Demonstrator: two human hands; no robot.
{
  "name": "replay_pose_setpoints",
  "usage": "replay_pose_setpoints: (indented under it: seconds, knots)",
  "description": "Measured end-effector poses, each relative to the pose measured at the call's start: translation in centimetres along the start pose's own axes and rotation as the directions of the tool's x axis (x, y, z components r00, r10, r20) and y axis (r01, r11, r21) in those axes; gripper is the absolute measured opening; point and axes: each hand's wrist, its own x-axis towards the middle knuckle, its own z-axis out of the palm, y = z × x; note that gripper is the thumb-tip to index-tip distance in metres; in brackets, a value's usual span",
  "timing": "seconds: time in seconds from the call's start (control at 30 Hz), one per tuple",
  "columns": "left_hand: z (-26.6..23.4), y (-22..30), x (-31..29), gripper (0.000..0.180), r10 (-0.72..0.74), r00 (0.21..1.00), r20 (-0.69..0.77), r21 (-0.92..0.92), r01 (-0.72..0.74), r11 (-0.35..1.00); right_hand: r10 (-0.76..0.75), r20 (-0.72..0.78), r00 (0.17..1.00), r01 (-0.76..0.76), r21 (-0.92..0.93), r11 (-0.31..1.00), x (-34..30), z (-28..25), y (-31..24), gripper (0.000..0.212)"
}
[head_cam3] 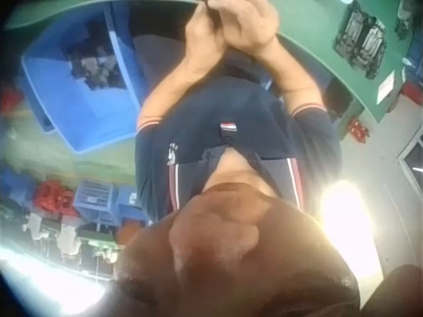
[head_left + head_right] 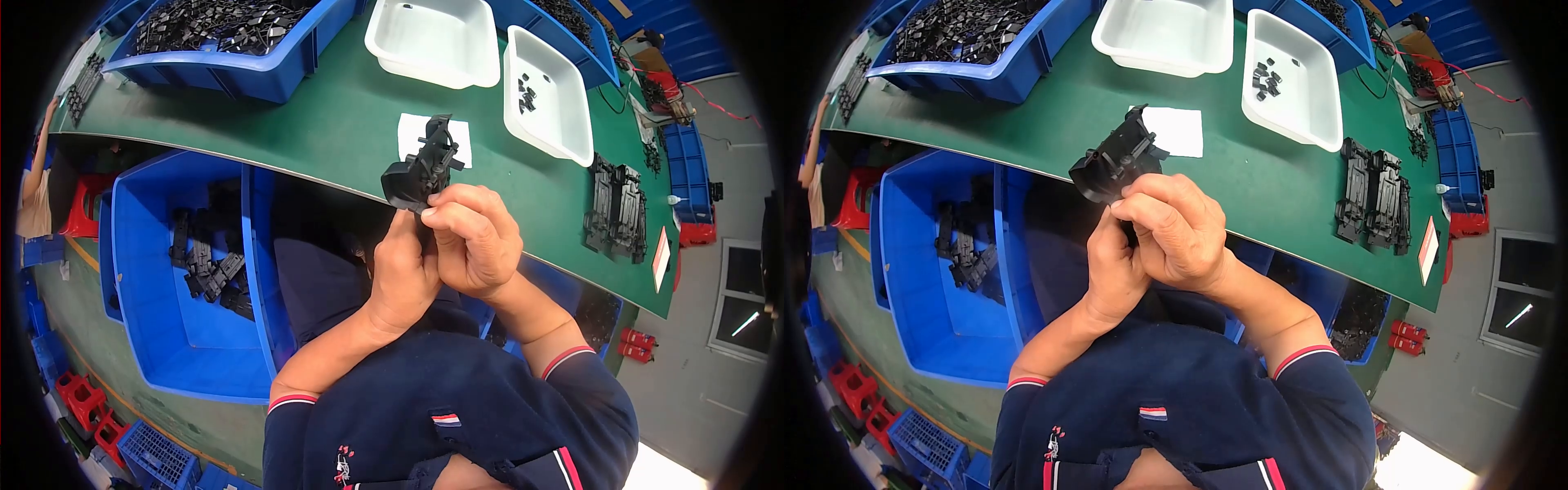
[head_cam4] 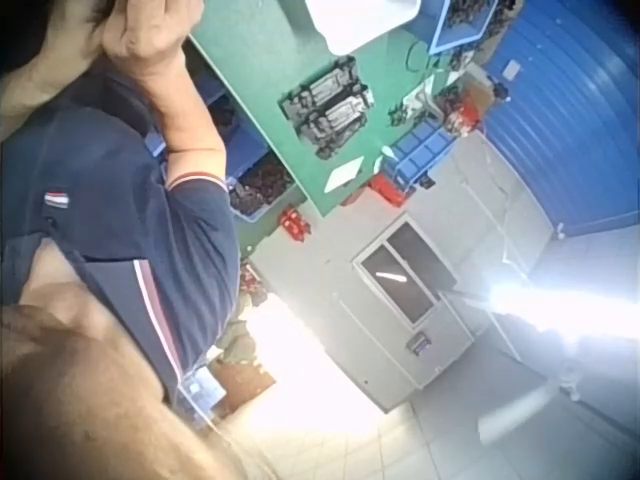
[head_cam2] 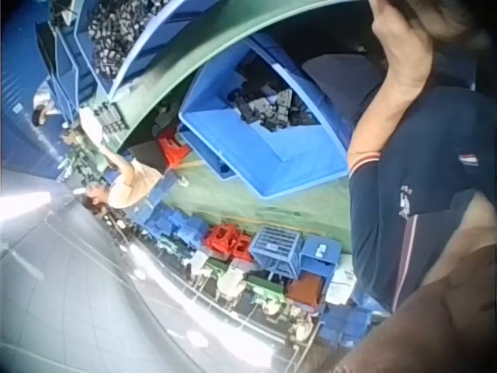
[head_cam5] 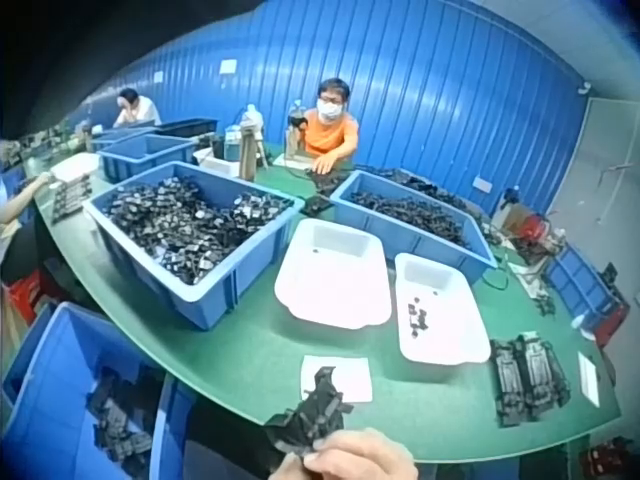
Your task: The person assembles small plastic chassis by hand, inserting metal pins and attaching plastic gears.
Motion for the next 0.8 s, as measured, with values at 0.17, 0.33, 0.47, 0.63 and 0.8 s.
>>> replay_pose_setpoints:
  seconds: [0.17, 0.33, 0.47, 0.63, 0.8]
  knots:
    - [-0.2, 0.6, 0.1, 0.021, -0.027, 0.999, 0.03, -0.029, 0.028, 0.999, 0.006, -0.008, 1.0, -0.006, 0.011, 1.0, -0.2, 0.1, 0.2, 0.034]
    - [-0.4, 0.3, 0.1, 0.02, -0.036, 0.999, 0.034, -0.1, 0.039, 0.994, 0.032, 0.011, 0.999, -0.033, 0.046, 0.998, -0.4, 0.0, 0.1, 0.033]
    - [-0.4, 0.8, 0.3, 0.018, -0.016, 1.0, -0.001, -0.044, 0.016, 0.999, 0.054, -0.049, 0.997, -0.051, 0.052, 0.997, -0.2, 0.1, -0.3, 0.03]
    - [-0.3, 0.4, -0.1, 0.017, 0.027, 1.0, -0.006, 0.013, -0.027, 1.0, -0.016, 0.026, 1.0, 0.016, -0.014, 1.0, -0.3, -0.7, -0.1, 0.028]
    - [0.0, 0.7, -0.1, 0.018, 0.031, 0.999, -0.032, 0.012, -0.03, 0.999, -0.016, 0.028, 0.999, 0.016, -0.002, 1.0, -0.4, -1.1, 0.0, 0.026]
